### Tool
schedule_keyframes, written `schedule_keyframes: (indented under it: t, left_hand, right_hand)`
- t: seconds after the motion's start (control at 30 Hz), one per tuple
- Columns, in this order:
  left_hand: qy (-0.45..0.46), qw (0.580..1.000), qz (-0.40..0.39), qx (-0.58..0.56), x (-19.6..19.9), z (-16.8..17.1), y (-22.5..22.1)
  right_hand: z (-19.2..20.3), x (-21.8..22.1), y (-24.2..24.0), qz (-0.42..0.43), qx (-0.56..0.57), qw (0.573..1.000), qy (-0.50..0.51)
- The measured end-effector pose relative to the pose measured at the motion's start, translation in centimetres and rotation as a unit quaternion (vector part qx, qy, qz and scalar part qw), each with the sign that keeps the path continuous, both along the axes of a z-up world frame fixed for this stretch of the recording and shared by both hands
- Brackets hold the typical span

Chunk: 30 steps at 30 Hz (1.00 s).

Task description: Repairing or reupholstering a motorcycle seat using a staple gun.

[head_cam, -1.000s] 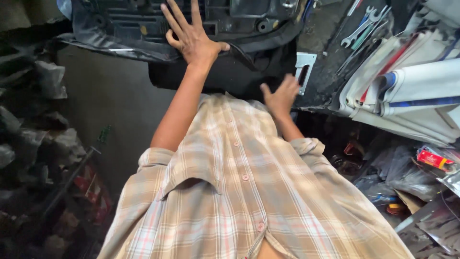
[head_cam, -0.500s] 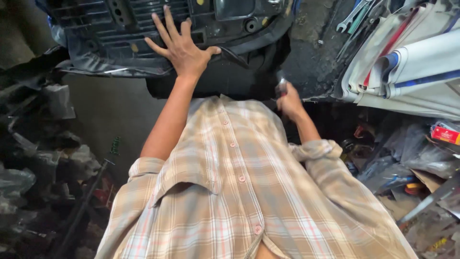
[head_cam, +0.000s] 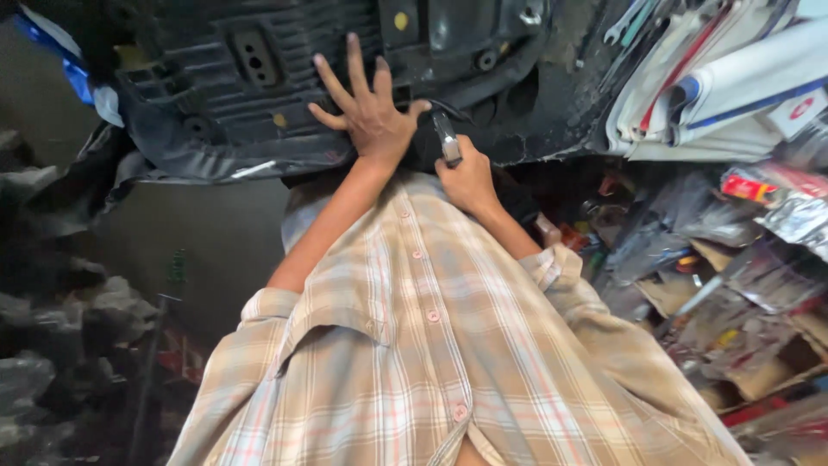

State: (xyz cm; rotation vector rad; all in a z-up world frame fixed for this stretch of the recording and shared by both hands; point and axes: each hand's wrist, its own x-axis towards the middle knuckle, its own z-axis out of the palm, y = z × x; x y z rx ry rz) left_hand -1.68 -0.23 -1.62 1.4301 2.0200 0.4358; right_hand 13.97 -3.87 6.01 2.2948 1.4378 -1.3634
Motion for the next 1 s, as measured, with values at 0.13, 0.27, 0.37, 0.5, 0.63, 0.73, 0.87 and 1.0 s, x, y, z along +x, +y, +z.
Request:
schedule_keyframes:
  t: [0.13,0.27,0.37,0.5,0.63,0.73,0.87,1.0]
  left_hand:
    - [0.013,1.0,-0.019,0.008,0.3,-2.0,-1.1]
    - [0.019,0.999,-0.029,0.017,-0.1,-2.8,-1.4]
    - [0.024,0.998,-0.047,0.037,0.5,-3.6,-2.3]
    - [0.011,0.996,-0.081,0.028,0.6,-4.3,-3.9]
    - [0.051,0.994,-0.09,0.021,1.3,-5.7,-3.3]
    - [0.086,0.993,-0.031,0.078,1.5,-4.7,-3.3]
    - [0.05,0.995,-0.014,0.082,0.1,-3.1,-0.6]
    - [-0.006,0.999,-0.01,0.036,-0.7,-2.5,-1.0]
  right_hand:
    - [-0.3,-0.1,-0.3,0.129,0.175,0.976,0.003]
    - [0.1,0.1,1.6,-0.004,-0.016,1.0,0.0]
    - [0.0,-0.1,4.0,-0.21,-0.167,0.957,0.113]
    - [-0.1,-2.6,6.2,-0.116,-0.231,0.964,-0.065]
    - [-3.7,-2.1,5.0,-0.059,-0.159,0.972,-0.162]
    - [-3.0,-3.0,6.3,-0.137,-0.163,0.966,-0.147]
    - [3.1,-4.9,7.6,-0.156,-0.232,0.954,-0.108]
    - [3.4,-0.6,3.2,-0.144,-0.181,0.961,0.153]
